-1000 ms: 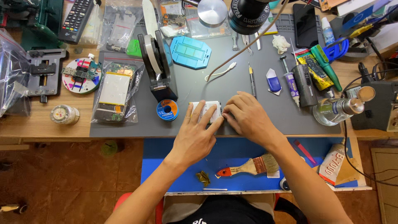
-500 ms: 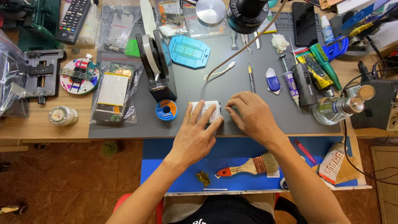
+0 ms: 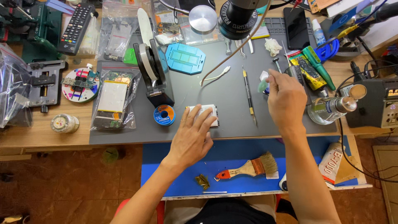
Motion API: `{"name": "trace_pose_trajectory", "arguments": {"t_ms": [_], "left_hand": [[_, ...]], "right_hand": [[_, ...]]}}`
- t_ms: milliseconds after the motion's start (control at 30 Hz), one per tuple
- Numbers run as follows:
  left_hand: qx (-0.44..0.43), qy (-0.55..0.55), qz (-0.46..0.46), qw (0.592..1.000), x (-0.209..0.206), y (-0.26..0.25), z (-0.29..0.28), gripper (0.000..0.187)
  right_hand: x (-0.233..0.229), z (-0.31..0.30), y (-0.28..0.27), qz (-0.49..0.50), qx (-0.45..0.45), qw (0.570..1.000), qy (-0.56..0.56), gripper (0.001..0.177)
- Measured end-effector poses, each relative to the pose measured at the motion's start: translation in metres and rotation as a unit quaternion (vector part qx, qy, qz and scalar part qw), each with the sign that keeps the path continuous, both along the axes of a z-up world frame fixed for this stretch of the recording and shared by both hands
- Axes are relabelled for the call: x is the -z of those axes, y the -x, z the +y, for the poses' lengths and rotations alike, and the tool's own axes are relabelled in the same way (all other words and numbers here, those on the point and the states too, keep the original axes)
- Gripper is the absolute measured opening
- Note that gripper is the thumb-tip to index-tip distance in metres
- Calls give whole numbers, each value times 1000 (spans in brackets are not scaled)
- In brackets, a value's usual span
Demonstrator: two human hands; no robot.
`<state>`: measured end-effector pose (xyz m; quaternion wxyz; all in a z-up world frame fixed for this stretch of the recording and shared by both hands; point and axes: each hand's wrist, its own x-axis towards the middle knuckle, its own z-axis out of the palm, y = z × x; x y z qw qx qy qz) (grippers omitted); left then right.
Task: The person uses a soldering iron on a small rectangular battery, then uses a precision knife to scrape the battery's surface. They retrieve a roll of copper tape from a drawer, cut a piece, and apply it to the battery's edge.
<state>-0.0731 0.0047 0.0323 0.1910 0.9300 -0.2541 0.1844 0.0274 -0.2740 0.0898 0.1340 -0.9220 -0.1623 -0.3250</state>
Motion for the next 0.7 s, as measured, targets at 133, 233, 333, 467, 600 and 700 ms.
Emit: {"name": "trace_pose_trajectory", "arguments": {"t_ms": [133, 233, 333, 467, 600, 700], "left_hand": [[4, 66, 34, 997, -4, -4, 4, 60], [-27, 70, 45, 996, -11, -8, 4, 58], [-27, 65, 49, 996, -5, -16, 5, 57], [-38, 100, 79, 991, 4, -27, 9, 72], [-62, 129, 140, 980, -18, -26, 9, 72], [-55, 259, 240, 934, -36, -26, 8, 44]], "right_hand": [[-14, 4, 25, 42, 25, 998, -50, 14], [-11, 12, 45, 104, 39, 991, -78, 11], [-4, 23, 57, 148, 35, 987, -55, 17], [3, 36, 60, 155, 30, 987, -31, 32], [-8, 48, 67, 170, -16, 981, -96, 23], [-15, 69, 81, 295, -60, 925, -232, 32]]}}
